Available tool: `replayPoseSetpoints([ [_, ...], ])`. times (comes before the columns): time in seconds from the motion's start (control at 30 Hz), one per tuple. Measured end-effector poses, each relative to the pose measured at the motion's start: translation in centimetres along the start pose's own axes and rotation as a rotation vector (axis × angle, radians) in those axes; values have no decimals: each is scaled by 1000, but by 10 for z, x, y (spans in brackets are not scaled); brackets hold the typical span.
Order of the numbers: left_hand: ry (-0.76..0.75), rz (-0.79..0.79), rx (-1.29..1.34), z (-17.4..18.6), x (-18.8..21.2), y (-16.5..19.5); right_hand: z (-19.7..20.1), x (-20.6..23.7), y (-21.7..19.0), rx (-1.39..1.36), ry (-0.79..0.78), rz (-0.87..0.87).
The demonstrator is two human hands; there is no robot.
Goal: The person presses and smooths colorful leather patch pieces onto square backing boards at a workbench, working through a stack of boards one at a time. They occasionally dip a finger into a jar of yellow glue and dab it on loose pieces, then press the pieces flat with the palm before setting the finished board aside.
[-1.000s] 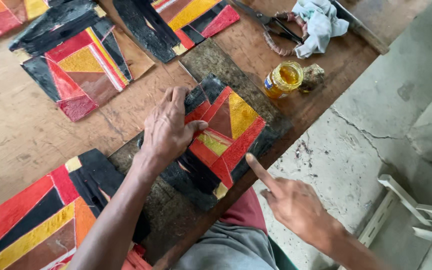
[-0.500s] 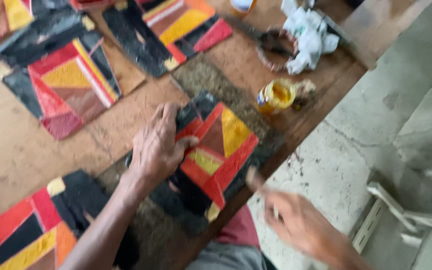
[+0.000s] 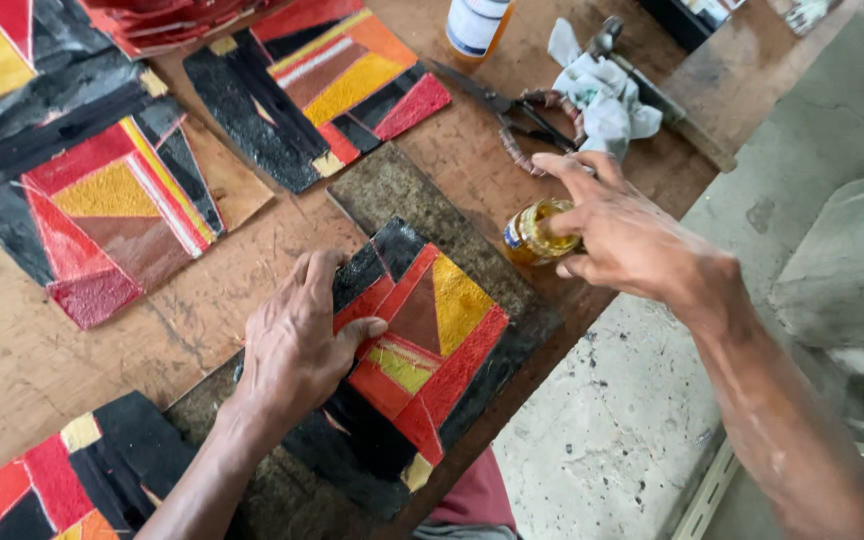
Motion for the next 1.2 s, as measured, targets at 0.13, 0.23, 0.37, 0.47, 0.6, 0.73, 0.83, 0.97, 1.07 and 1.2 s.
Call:
replayPoseSetpoints([
  [0.13, -21, 53, -7, -1, 0, -1, -4, -8, -6, 31, 5, 83],
  [0.23, -55, 82, -8, -1, -1, 0, -12, -6, -3, 31, -30, 28],
  [0.37, -24, 47, -18, -1, -1, 1, -24, 4, 2, -87, 143, 72],
  [0.47, -14, 31, -11, -1, 2, -1, -17, 26, 2, -219, 384, 168],
  [0.6, 0, -22, -8, -1, 2, -6, 18, 86, 6, 10, 552, 8],
  [0.73, 2, -37, -5, -3, 3, -8, 24, 154, 7, -616, 460, -35],
  [0.83, 0, -46, -4, -3, 3, -8, -25, 156, -9, -1120, 194, 68],
  [0.97, 22, -76, -7, -4, 3, -9, -113, 117, -63, -1428, -140, 96],
  [1.07, 24, -81, -7, -5, 4, -11, -136, 111, -107, -1006, -211, 144],
  [1.2, 39, -101, 27, -5, 4, -15, -123, 111, -138, -851, -268, 42],
])
Point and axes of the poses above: each hand's wrist, its own x-axis away from the middle knuckle, its own z-axis out of the back of the hand, y = z × x, the point moved 2 cm from there along -x, towards the middle knuckle, and after that the axes turned 12 degrees about x, right-handed, at the moved point
